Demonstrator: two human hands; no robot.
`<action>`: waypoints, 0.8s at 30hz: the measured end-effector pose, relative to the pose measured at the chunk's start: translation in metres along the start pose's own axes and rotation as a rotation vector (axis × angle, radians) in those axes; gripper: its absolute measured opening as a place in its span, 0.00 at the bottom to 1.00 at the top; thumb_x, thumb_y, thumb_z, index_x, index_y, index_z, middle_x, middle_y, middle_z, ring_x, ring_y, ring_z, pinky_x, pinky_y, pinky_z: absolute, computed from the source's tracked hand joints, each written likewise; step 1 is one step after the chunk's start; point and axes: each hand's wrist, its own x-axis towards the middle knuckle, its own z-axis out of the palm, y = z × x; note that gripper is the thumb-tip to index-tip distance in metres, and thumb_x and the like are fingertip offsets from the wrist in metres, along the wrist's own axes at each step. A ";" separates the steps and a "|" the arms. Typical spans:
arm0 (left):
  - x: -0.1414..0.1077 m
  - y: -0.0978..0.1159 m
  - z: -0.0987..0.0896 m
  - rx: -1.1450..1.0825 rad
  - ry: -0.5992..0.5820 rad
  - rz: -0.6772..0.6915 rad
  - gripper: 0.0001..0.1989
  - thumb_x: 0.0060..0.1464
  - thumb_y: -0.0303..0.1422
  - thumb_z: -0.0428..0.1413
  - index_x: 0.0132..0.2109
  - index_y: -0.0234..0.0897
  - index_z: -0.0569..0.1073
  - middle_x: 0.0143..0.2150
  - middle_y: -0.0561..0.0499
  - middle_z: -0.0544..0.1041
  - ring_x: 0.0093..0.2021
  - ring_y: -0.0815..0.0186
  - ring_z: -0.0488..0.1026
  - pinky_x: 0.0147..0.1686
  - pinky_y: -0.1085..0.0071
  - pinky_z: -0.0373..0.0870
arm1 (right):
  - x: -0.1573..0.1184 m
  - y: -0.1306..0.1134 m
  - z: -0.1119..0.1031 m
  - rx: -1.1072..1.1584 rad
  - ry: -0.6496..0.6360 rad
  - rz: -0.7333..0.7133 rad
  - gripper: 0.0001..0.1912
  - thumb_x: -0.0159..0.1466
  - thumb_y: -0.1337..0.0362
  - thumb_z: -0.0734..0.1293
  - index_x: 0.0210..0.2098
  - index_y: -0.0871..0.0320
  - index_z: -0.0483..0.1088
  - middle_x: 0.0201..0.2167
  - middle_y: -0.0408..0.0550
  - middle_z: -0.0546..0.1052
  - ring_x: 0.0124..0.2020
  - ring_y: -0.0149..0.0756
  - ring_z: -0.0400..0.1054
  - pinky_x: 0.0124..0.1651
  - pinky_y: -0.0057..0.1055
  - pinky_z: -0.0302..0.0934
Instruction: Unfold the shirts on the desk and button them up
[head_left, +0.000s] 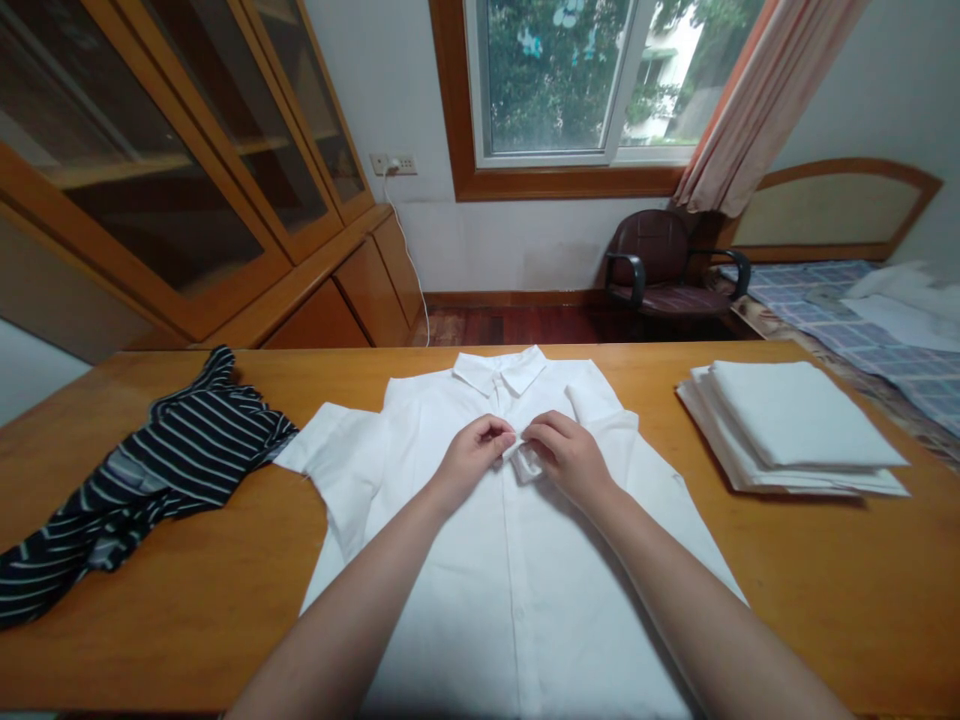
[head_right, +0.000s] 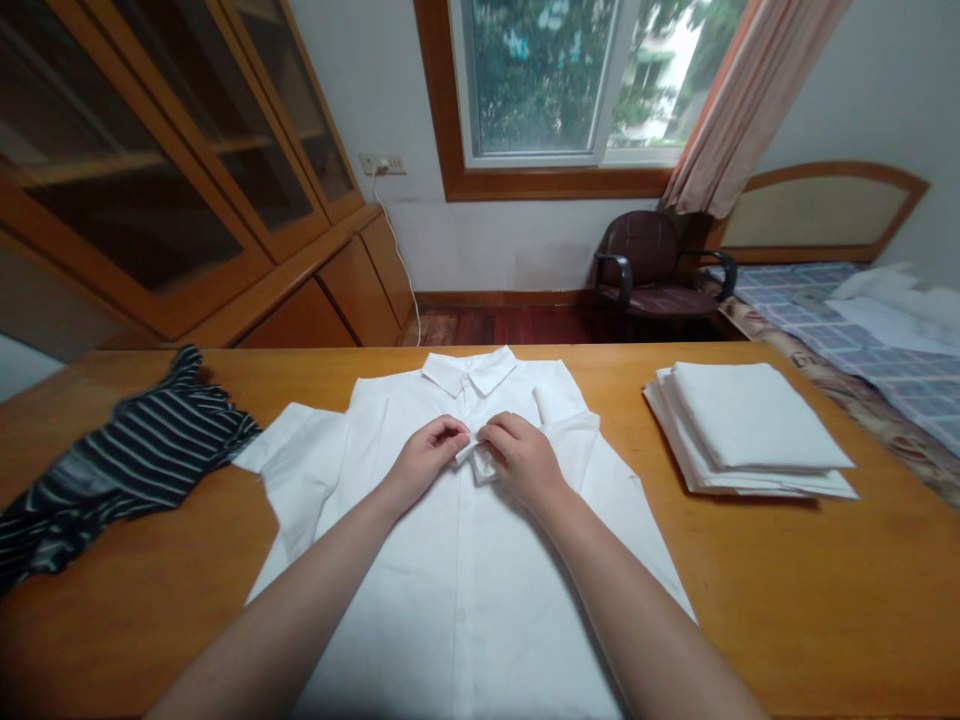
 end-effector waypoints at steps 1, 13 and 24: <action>0.000 -0.001 0.000 0.006 0.002 0.022 0.14 0.54 0.43 0.60 0.39 0.37 0.73 0.33 0.52 0.72 0.32 0.68 0.68 0.32 0.73 0.66 | 0.000 0.000 0.000 0.013 0.014 0.013 0.10 0.67 0.71 0.62 0.42 0.54 0.73 0.38 0.51 0.74 0.39 0.39 0.69 0.40 0.34 0.65; 0.001 -0.005 -0.004 0.147 0.087 0.211 0.04 0.56 0.33 0.58 0.35 0.38 0.74 0.35 0.52 0.72 0.38 0.65 0.70 0.39 0.70 0.66 | 0.002 -0.004 0.001 0.047 0.046 -0.002 0.09 0.68 0.69 0.62 0.42 0.53 0.74 0.37 0.51 0.75 0.39 0.40 0.70 0.40 0.35 0.66; 0.001 0.001 -0.002 0.041 0.086 0.128 0.04 0.53 0.32 0.57 0.33 0.37 0.72 0.32 0.53 0.70 0.35 0.66 0.67 0.37 0.71 0.63 | 0.002 -0.006 0.000 0.062 0.037 -0.049 0.09 0.69 0.69 0.62 0.42 0.53 0.74 0.37 0.50 0.76 0.39 0.39 0.70 0.40 0.35 0.65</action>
